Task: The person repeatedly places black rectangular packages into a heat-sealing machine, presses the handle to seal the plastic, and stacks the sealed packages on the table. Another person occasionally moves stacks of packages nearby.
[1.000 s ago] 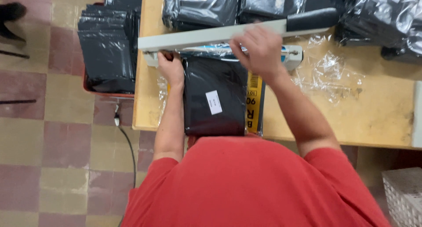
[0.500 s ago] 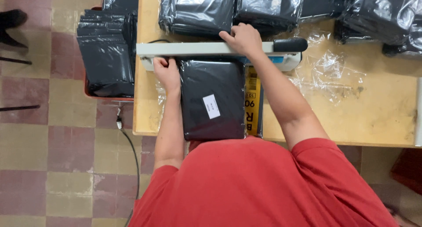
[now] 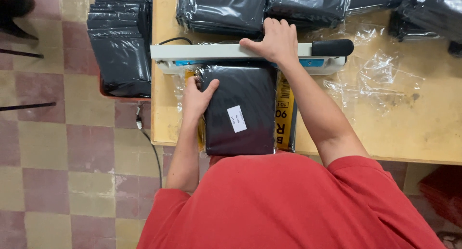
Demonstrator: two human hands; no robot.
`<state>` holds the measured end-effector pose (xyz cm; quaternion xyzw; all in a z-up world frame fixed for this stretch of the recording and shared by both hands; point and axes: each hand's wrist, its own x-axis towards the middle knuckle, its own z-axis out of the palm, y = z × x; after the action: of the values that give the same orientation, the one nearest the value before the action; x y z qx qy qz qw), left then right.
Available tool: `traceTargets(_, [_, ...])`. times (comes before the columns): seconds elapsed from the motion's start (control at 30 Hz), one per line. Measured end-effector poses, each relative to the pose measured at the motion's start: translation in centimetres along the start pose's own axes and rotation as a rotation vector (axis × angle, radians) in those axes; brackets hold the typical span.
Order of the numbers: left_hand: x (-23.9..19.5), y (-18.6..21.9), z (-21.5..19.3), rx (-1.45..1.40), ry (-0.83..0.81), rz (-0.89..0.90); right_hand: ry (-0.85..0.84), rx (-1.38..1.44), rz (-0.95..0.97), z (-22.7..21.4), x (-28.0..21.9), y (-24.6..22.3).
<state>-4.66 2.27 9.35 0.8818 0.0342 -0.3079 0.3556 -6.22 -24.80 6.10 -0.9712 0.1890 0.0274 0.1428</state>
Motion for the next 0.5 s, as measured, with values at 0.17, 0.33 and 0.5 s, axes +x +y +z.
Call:
traceTargets(0.17, [-0.7,2.3,-1.2,-0.032,-0.176,-0.049,0.018,0.011,0.015,-0.2,-0.2,-0.2])
traceTargets(0.33, [-1.2,3.5,-1.5,-0.147,-0.204,-0.102,0.045,0.031,0.034,-0.2,-0.2,-0.1])
traceTargets(0.5, [-1.1,3.0,-1.2,-0.128,-0.156,-0.06,0.096,0.067,-0.008,-0.9,-0.6,-0.5])
